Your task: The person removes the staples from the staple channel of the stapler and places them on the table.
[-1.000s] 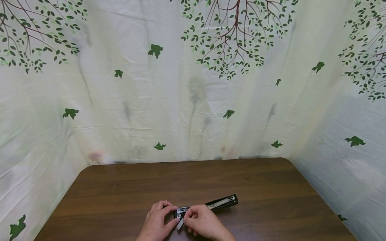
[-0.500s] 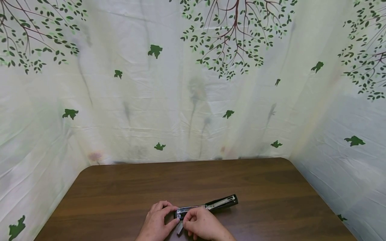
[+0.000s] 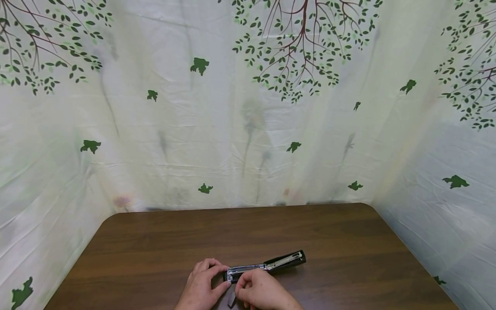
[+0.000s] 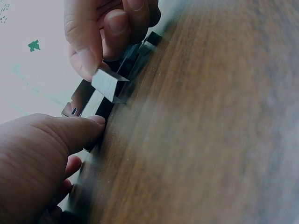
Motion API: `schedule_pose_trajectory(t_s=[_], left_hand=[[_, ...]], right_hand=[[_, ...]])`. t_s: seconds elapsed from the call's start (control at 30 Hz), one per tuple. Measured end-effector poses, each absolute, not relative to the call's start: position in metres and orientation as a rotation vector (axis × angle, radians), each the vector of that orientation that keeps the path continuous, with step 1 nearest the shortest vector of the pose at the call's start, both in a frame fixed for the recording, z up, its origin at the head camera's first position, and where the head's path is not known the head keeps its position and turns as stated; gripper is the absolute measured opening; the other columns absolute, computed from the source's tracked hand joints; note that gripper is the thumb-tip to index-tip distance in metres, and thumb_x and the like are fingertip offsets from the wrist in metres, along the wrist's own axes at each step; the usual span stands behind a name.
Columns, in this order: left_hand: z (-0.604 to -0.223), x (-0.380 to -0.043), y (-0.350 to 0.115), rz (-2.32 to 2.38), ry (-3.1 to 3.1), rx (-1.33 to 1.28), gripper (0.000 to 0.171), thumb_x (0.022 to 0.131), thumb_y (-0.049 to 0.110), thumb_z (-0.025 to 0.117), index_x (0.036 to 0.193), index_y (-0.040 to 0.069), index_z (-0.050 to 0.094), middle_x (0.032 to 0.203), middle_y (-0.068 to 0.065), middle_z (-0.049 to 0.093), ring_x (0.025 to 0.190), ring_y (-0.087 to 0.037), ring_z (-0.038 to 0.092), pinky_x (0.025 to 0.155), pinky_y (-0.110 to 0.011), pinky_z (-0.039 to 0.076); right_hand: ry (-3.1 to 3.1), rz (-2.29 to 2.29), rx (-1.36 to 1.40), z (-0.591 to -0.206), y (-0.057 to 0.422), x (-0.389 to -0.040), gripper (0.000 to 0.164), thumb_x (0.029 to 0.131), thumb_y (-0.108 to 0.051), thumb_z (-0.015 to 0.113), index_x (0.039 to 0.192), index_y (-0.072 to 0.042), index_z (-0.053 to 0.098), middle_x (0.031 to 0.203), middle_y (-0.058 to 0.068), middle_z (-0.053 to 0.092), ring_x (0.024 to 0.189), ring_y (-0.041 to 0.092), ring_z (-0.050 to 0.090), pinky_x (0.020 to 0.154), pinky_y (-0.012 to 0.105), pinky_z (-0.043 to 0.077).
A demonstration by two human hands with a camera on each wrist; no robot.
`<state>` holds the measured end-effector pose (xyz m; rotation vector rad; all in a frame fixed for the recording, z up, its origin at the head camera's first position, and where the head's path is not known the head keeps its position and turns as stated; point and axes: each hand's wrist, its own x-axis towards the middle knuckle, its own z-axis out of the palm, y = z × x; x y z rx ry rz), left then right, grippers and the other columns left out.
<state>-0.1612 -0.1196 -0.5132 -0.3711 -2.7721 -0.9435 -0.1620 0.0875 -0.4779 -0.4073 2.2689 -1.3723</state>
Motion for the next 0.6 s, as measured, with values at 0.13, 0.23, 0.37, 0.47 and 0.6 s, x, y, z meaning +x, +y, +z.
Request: schedule_pose_trajectory(t_s=[0.13,0.23,0.37,0.47,0.6], left_hand=[[-0.5127,-0.1613,-0.1197,-0.955,-2.788,-0.378,0.028,0.082,0.030,0.085,0.108,0.026,0.075,0.112,0.011,0.059,0.108,-0.019,0.055,0.093,-0.051,0.045],[-0.5122,-0.1612,-0.1197,-0.967,-2.811,-0.376,0.028,0.083,0.031,0.084,0.109,0.026,0.075,0.112,0.011,0.058,0.108,-0.019,0.055,0.093,-0.052,0.045],[-0.5114,-0.1609,-0.1199,-0.979,-2.840,-0.370,0.029,0.083,0.034,0.084,0.110,0.027,0.075,0.113,0.011,0.058,0.109,-0.020,0.055,0.093,-0.054,0.045],[-0.5108,-0.1614,-0.1204,-0.978,-2.850,-0.369,0.030,0.084,0.035,0.083,0.111,0.027,0.075,0.114,0.010,0.058,0.110,-0.021,0.055,0.093,-0.054,0.045],[-0.5103,-0.1619,-0.1206,-0.967,-2.851,-0.367,0.030,0.084,0.037,0.083,0.111,0.027,0.075,0.114,0.011,0.058,0.110,-0.021,0.055,0.093,-0.055,0.045]], right_hand=[[2.251,-1.359,-0.374,-0.4773,0.0879,-0.1627,0.012,0.090,-0.015,0.071,0.077,-0.015,0.069,0.057,-0.004,0.056,0.048,0.010,0.048,0.051,0.026,0.040],[2.249,-1.351,-0.376,-0.4772,0.0883,-0.1631,0.013,0.090,-0.015,0.071,0.077,-0.015,0.070,0.056,-0.004,0.056,0.048,0.010,0.048,0.051,0.025,0.040],[2.257,-1.347,-0.388,-0.4777,0.0886,-0.1632,0.013,0.090,-0.015,0.071,0.076,-0.015,0.070,0.056,-0.004,0.056,0.048,0.009,0.048,0.051,0.025,0.040],[2.259,-1.349,-0.393,-0.4784,0.0895,-0.1637,0.013,0.090,-0.015,0.071,0.077,-0.014,0.070,0.056,-0.004,0.056,0.049,0.009,0.048,0.051,0.025,0.039],[2.267,-1.342,-0.397,-0.4790,0.0907,-0.1647,0.013,0.091,-0.015,0.071,0.078,-0.014,0.071,0.057,-0.005,0.056,0.049,0.009,0.048,0.051,0.025,0.040]])
